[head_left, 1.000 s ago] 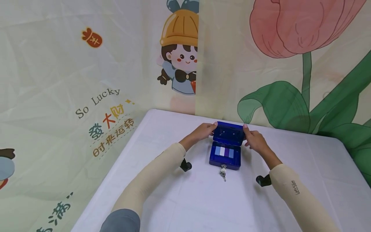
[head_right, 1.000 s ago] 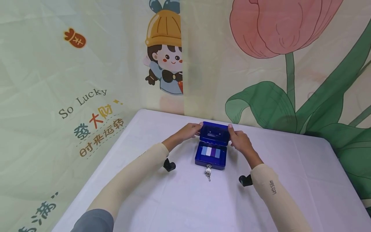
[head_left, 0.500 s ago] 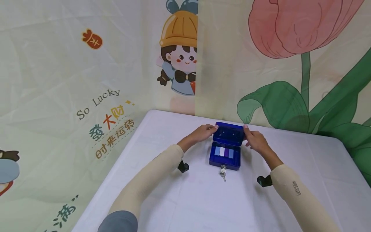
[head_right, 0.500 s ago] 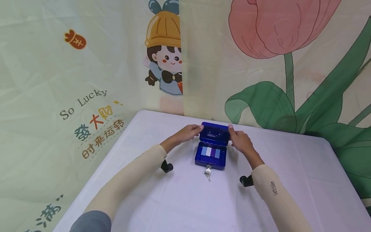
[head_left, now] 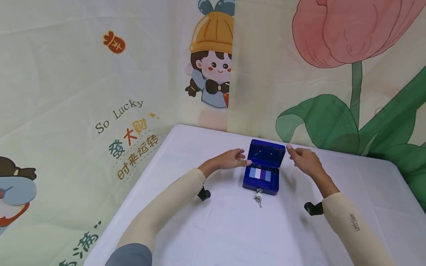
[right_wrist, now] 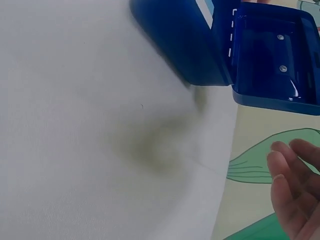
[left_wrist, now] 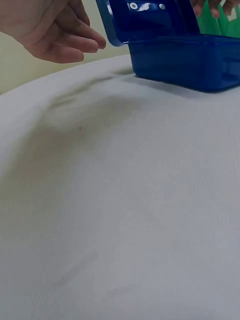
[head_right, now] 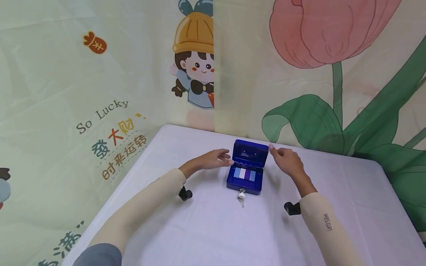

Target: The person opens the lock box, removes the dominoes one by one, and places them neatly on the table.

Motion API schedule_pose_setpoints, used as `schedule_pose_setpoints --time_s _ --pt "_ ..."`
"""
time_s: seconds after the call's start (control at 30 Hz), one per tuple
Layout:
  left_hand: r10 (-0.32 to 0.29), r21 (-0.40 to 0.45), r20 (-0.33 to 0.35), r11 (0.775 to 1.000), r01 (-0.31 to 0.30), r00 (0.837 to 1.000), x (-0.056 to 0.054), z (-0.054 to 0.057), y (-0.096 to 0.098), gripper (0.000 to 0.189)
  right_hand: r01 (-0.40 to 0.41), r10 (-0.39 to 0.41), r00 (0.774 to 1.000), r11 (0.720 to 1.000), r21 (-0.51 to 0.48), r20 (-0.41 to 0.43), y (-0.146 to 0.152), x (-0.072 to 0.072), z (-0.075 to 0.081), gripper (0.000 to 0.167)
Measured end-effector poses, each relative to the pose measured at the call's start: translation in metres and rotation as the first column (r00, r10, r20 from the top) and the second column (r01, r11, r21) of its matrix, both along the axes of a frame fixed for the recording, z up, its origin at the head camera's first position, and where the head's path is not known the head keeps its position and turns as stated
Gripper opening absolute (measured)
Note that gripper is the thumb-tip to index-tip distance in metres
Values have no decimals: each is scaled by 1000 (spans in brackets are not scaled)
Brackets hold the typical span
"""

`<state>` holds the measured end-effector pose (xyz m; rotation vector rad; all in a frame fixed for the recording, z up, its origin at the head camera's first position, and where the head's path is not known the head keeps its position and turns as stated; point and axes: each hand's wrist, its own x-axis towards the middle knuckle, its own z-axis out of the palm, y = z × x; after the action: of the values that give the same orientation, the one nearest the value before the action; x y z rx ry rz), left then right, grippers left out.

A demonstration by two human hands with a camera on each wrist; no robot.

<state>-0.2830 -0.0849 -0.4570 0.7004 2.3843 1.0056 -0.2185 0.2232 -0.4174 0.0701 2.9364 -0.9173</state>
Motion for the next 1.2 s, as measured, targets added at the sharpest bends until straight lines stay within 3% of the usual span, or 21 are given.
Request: schedule_pose_setpoints --time_s 0.23,0.4,0.63,0.97,1.2 --pt "-59 -80 -45 995 56 997 10 -5 -4 95 57 -63 992 997 -58 -105 2 11 6 76" --pt "-94 -123 -84 989 83 992 14 -9 -5 99 85 -104 975 991 -102 -195 1 17 8 67" --pt "-114 -170 -127 981 92 985 18 -11 -4 102 13 -45 956 994 -110 -292 -10 21 8 49" --pt "-139 -236 -168 967 97 976 19 -16 -3 106 -130 128 983 991 -11 -135 -35 23 8 40" --pt "-174 -234 -190 964 127 966 20 -17 1 108 -232 232 973 968 95 5 -52 19 -2 48"
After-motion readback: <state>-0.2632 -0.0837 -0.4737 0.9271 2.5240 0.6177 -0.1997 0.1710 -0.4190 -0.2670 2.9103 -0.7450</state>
